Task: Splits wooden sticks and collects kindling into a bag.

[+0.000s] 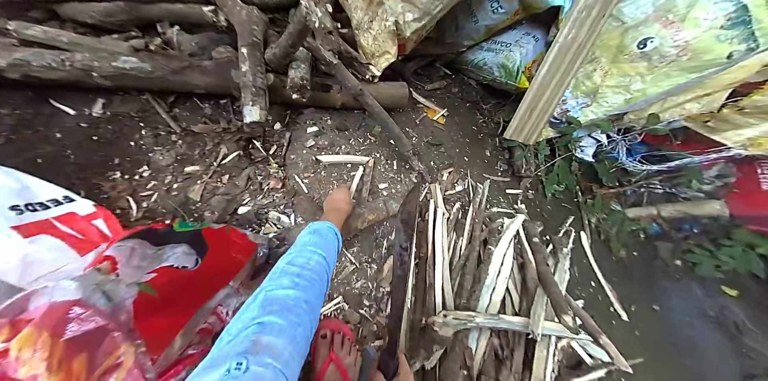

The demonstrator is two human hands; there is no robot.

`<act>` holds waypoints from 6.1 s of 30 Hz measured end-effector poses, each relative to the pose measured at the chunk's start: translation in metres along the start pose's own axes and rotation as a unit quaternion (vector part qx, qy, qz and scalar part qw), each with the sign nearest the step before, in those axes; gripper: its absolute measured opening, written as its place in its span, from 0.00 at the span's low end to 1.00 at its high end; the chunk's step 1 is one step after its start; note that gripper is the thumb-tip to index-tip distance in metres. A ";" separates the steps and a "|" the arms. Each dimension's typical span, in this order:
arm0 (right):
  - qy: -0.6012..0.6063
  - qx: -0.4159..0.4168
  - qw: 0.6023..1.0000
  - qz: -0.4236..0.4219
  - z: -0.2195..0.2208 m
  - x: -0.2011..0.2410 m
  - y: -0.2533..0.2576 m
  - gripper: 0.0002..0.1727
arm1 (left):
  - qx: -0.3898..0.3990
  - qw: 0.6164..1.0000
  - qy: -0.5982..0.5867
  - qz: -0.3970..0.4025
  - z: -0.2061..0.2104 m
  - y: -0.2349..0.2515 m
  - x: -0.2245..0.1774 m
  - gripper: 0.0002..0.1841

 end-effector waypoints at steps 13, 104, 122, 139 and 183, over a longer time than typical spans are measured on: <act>-0.045 0.006 0.996 -0.076 0.001 0.028 -0.018 0.28 | 0.043 0.955 -0.168 0.239 0.003 -0.125 0.031 0.16; -0.278 0.007 0.960 0.019 -0.046 0.045 -0.038 0.27 | 0.113 0.964 0.078 0.227 0.083 -0.128 0.019 0.17; -0.198 -0.006 0.979 0.046 -0.041 0.023 -0.039 0.26 | 0.099 0.990 -0.067 0.078 0.086 -0.130 0.056 0.20; -0.134 -0.016 0.991 0.013 -0.052 0.043 -0.047 0.27 | 0.023 0.971 -0.110 0.211 0.083 -0.142 0.005 0.15; -0.255 0.028 0.965 0.057 -0.051 0.044 -0.047 0.26 | 0.091 0.965 0.140 0.201 0.087 -0.147 -0.017 0.20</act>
Point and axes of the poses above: each hand's wrist, its own y-axis towards the middle knuckle, its own z-axis out of the palm, x = y × z, the point moved 3 cm from there along y, towards the middle knuckle, and after that the axes turned 4 degrees about x, right-handed, at the moved point
